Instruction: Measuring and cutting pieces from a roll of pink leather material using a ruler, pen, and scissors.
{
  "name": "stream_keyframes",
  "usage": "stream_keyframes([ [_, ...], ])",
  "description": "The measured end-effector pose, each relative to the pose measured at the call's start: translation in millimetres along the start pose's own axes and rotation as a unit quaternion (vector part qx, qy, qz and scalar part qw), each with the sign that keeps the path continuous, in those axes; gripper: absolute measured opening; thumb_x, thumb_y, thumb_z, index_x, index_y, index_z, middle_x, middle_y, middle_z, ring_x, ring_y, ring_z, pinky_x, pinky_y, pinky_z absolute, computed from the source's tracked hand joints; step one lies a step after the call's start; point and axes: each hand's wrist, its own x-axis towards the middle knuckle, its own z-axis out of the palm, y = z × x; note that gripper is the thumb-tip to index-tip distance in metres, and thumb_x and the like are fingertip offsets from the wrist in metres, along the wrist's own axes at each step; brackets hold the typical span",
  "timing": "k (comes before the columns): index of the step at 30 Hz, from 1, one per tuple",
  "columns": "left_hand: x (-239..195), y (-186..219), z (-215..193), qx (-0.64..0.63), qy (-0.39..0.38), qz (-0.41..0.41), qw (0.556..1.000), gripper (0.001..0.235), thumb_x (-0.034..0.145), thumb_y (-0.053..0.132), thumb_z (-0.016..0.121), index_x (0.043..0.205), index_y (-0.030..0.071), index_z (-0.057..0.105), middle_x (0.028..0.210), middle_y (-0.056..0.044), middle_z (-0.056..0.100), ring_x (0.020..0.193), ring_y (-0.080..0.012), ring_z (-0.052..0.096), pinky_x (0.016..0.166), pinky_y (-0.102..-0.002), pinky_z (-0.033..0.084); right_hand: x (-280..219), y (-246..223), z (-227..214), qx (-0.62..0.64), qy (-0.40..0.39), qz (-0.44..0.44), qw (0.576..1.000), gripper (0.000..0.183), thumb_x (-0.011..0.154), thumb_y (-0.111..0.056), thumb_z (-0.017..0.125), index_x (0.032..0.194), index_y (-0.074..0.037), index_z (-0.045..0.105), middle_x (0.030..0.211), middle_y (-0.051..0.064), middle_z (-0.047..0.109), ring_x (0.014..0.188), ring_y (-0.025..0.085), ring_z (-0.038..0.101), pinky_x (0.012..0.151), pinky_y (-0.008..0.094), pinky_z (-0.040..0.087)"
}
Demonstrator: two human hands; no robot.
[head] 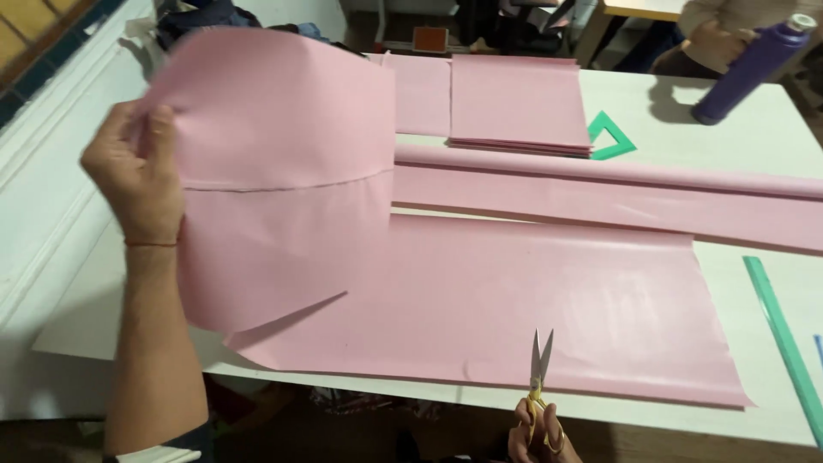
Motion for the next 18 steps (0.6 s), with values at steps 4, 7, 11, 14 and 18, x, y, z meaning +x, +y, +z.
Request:
stream_keyframes([
  [4,7,23,-2,0.01,-0.036,0.053,0.998,0.014,0.118,0.011,0.064,0.116,-0.001,0.072,0.103,-0.009,0.074,0.094,-0.0155,0.069,0.082,-0.028,0.056,5,7,5,-0.007,-0.013,0.009,1.0,0.07,0.087,-0.079,0.026,0.089,-0.01,0.037,0.043,0.007,0.05,0.035,0.017,0.042,0.036,0.027,0.036],
  [7,17,33,-6,0.004,-0.059,0.083,0.995,0.014,0.118,0.013,0.067,0.119,0.0,0.072,0.101,-0.008,0.075,0.097,-0.016,0.073,0.084,-0.028,0.058,13,6,11,-0.008,-0.049,0.004,0.999,0.071,0.088,-0.08,0.026,0.089,-0.01,0.037,0.04,0.006,0.049,0.036,0.02,0.046,0.039,0.03,0.04],
  [11,37,27,-15,0.012,-0.054,0.11,0.992,0.016,0.119,0.016,0.067,0.12,0.001,0.072,0.101,-0.007,0.074,0.094,-0.0158,0.073,0.08,-0.027,0.057,23,13,12,-0.042,-0.027,0.05,0.997,0.072,0.085,-0.08,0.025,0.089,-0.009,0.037,0.042,0.008,0.05,0.036,0.019,0.043,0.037,0.028,0.037],
  [14,41,19,-29,-0.024,-0.024,0.132,0.991,0.02,0.119,0.018,0.06,0.122,-0.001,0.068,0.107,-0.008,0.072,0.101,-0.0163,0.072,0.089,-0.028,0.059,28,13,26,-0.049,-0.026,0.05,0.997,0.07,0.088,-0.079,0.024,0.088,-0.01,0.036,0.041,0.007,0.049,0.036,0.018,0.043,0.037,0.028,0.038],
  [18,30,-27,-54,-0.044,0.04,0.062,0.996,0.029,0.121,0.026,0.059,0.119,-0.002,0.066,0.104,-0.007,0.065,0.096,-0.0146,0.06,0.09,-0.028,0.053,52,28,23,-0.016,-0.057,-0.001,0.998,0.066,0.092,-0.077,0.021,0.087,-0.012,0.034,0.038,0.007,0.048,0.032,0.021,0.043,0.034,0.03,0.039],
])
